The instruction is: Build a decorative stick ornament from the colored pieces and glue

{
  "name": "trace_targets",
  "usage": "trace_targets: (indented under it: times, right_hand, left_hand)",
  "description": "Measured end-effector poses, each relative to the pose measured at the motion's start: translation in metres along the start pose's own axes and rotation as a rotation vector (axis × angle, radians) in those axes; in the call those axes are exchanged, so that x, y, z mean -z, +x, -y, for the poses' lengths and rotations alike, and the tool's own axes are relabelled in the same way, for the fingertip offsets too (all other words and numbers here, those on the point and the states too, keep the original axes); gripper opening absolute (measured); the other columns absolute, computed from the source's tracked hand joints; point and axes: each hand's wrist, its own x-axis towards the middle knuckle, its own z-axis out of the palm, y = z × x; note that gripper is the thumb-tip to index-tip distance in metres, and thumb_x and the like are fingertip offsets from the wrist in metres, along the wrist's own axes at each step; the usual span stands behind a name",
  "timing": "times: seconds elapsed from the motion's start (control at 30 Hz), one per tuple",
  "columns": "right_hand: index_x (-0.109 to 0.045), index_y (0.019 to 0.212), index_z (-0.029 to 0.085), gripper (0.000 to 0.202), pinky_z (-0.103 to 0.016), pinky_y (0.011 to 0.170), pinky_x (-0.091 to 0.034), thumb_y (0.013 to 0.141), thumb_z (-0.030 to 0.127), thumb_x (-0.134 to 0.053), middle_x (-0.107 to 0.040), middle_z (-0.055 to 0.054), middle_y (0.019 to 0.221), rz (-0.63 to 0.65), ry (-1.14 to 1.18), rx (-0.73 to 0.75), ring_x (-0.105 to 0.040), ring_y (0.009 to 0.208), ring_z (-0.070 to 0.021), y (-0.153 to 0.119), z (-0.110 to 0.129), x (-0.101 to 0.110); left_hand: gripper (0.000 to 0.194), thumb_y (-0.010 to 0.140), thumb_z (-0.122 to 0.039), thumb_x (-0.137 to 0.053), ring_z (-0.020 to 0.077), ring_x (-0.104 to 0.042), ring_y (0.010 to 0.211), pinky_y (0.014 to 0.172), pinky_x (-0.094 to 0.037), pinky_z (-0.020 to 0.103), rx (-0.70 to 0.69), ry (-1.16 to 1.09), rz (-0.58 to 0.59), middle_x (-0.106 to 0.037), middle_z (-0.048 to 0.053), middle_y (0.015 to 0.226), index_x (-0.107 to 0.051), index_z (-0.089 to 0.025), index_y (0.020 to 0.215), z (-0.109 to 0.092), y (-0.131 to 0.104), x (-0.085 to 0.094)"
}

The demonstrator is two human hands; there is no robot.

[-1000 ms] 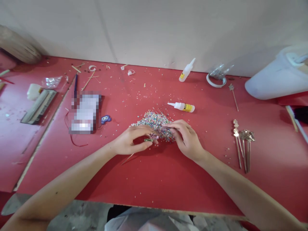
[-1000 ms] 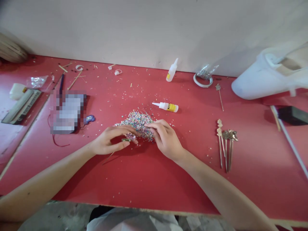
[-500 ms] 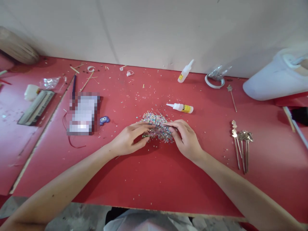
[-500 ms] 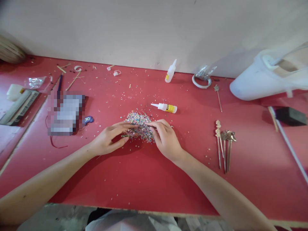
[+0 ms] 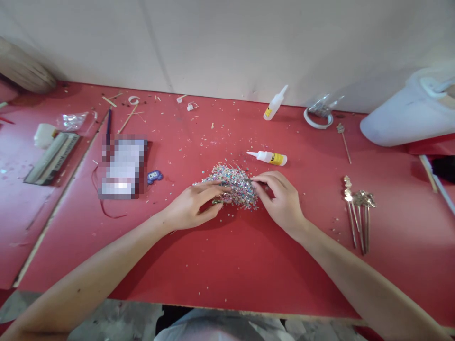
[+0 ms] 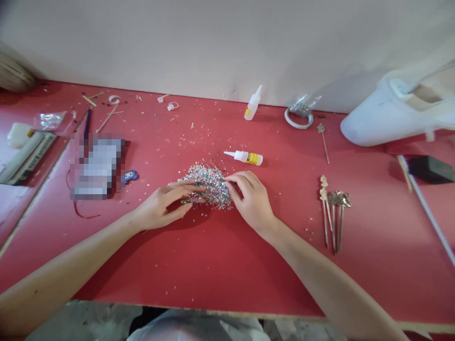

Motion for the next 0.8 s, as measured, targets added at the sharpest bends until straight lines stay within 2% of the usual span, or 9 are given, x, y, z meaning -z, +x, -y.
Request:
trace_targets:
  times: [0.1,0.33,0.5,0.63,0.8]
  right_hand:
    - [-0.063,0.095,0.019,0.007,-0.034,0.076,-0.053,0.092,0.018,-0.056,-0.067,-0.007,0.089,-0.008,-0.014,-0.023,-0.063,0.086,-0.0196,0.0018,-0.0020,0.0007]
    - [-0.058,0.103,0.021,0.012,-0.034,0.076,-0.053,0.096,0.019,-0.048,-0.066,-0.006,0.093,0.048,0.083,-0.058,-0.063,0.087,-0.0183,0.0011,0.0019,0.0015]
    - [-0.058,0.099,0.022,0.009,-0.040,0.082,-0.051,0.095,0.020,-0.050,-0.063,-0.008,0.094,0.059,-0.007,0.006,-0.060,0.092,-0.0219,0.0025,0.0000,0.0001]
    - [-0.060,0.097,0.022,0.011,-0.040,0.080,-0.050,0.095,0.020,-0.050,-0.062,-0.007,0.091,0.061,-0.076,-0.001,-0.058,0.088,-0.0221,0.0032,-0.0015,-0.0017]
    - [-0.059,0.095,0.022,0.010,-0.039,0.079,-0.049,0.094,0.019,-0.050,-0.061,-0.007,0.089,0.058,-0.141,0.045,-0.058,0.087,-0.0218,0.0025,-0.0005,-0.0025]
  left_hand:
    - [0.025,0.094,-0.019,-0.047,0.0232,-0.056,0.126,0.109,-0.045,0.049,-0.013,0.017,0.010,-0.062,0.012,0.131,-0.059,-0.018,0.116,-0.0010,0.0012,0.0002]
    - [0.043,0.095,-0.016,-0.045,0.0259,-0.035,0.142,0.116,-0.033,0.052,-0.024,0.113,0.116,-0.047,0.015,0.146,-0.045,-0.016,0.138,-0.0050,0.0059,-0.0004]
    - [0.040,0.095,-0.016,-0.044,0.0247,-0.036,0.142,0.117,-0.032,0.053,-0.025,0.119,0.108,-0.053,0.014,0.141,-0.046,-0.016,0.135,-0.0052,0.0071,0.0002]
    - [0.038,0.095,-0.016,-0.045,0.0251,-0.039,0.140,0.114,-0.036,0.053,-0.018,0.130,0.069,-0.052,0.016,0.141,-0.048,-0.016,0.133,-0.0041,0.0065,0.0004]
    - [0.037,0.095,-0.017,-0.046,0.0237,-0.041,0.139,0.116,-0.034,0.051,0.003,0.102,0.024,-0.050,0.015,0.143,-0.051,-0.017,0.132,-0.0004,0.0036,-0.0003]
